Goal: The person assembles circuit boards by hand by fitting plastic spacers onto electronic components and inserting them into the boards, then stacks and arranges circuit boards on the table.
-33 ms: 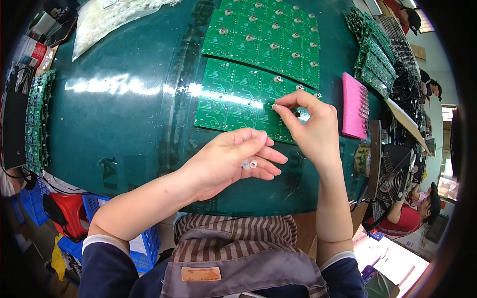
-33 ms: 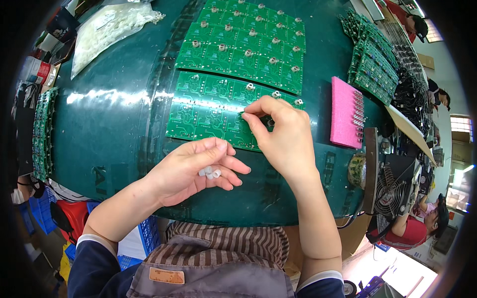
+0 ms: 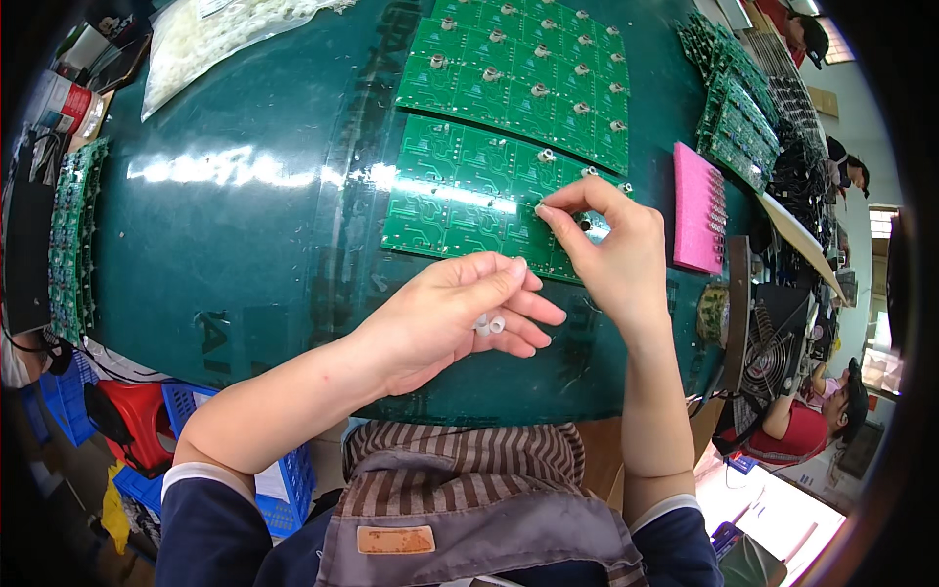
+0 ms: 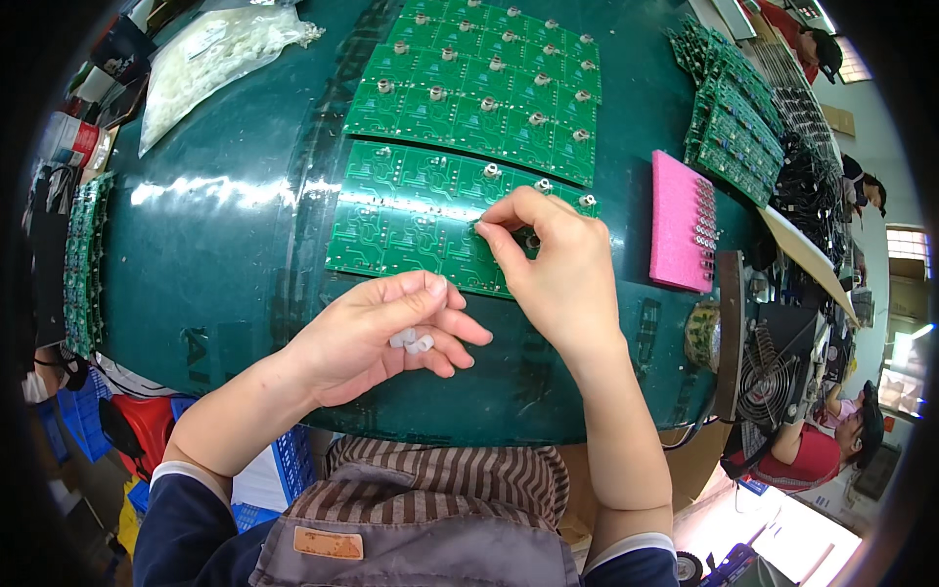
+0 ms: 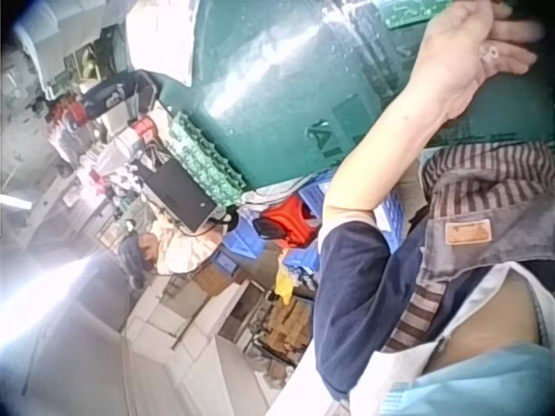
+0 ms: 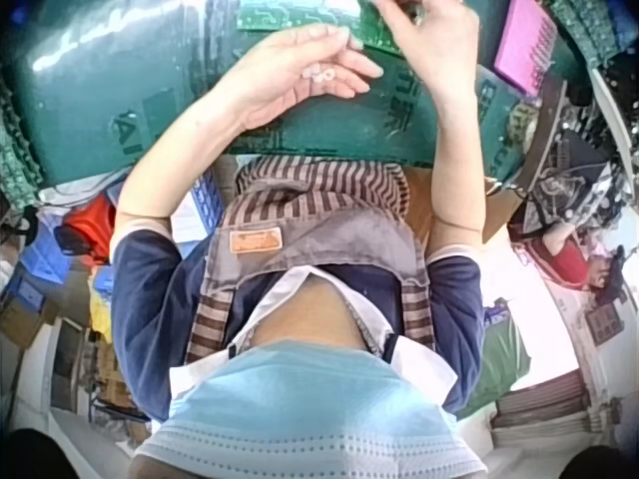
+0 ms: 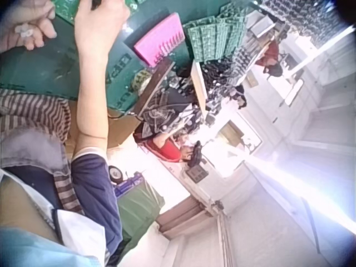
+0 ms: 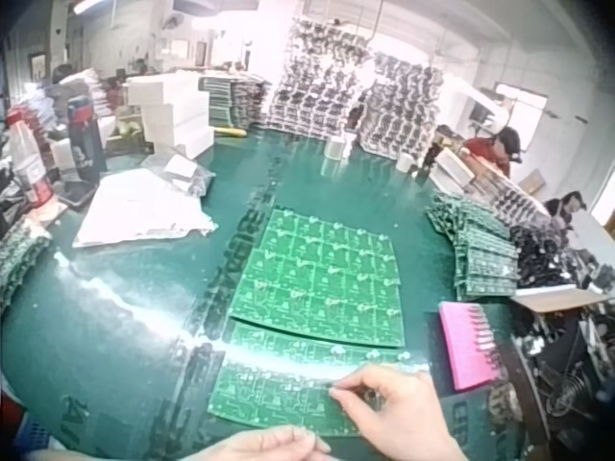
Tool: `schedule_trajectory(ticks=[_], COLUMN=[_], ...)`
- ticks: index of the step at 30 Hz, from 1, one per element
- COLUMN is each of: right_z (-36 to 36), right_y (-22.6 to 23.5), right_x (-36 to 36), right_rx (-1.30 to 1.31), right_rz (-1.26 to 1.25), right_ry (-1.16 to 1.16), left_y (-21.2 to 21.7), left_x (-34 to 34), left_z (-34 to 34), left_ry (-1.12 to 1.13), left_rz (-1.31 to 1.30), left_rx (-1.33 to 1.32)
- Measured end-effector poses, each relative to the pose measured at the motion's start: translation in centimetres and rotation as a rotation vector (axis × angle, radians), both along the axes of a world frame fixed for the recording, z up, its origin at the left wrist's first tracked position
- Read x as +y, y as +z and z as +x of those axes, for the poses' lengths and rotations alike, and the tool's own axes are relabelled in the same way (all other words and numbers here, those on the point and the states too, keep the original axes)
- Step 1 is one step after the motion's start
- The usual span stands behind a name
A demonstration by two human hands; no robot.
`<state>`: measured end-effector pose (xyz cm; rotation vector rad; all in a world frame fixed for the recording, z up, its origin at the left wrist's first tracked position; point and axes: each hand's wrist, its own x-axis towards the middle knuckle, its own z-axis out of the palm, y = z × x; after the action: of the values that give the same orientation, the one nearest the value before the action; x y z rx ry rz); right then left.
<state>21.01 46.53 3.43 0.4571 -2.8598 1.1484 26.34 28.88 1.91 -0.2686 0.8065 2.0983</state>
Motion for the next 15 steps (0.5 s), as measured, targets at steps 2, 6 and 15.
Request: schedule_trajectory(ticks=[2,6,15], right_z=[0.2,0.4,-0.7], right_y=[-0.3,-0.8,-0.3], right_x=[0.0,-0.1,2.5], right_rx=[0.030,0.086,0.267], right_rz=[-0.005,-0.039,0.049], right_ry=[-0.009,-0.032,0.092], left_y=[-0.1,-0.2,0.4], left_x=[-0.1,-0.1,-0.2], left_z=[0.0,0.0,0.1], left_ry=[-0.023,-0.043,-0.006], left_rz=[-0.011,-0.065,-0.109], left_rx=[0.014,0.063,0.064])
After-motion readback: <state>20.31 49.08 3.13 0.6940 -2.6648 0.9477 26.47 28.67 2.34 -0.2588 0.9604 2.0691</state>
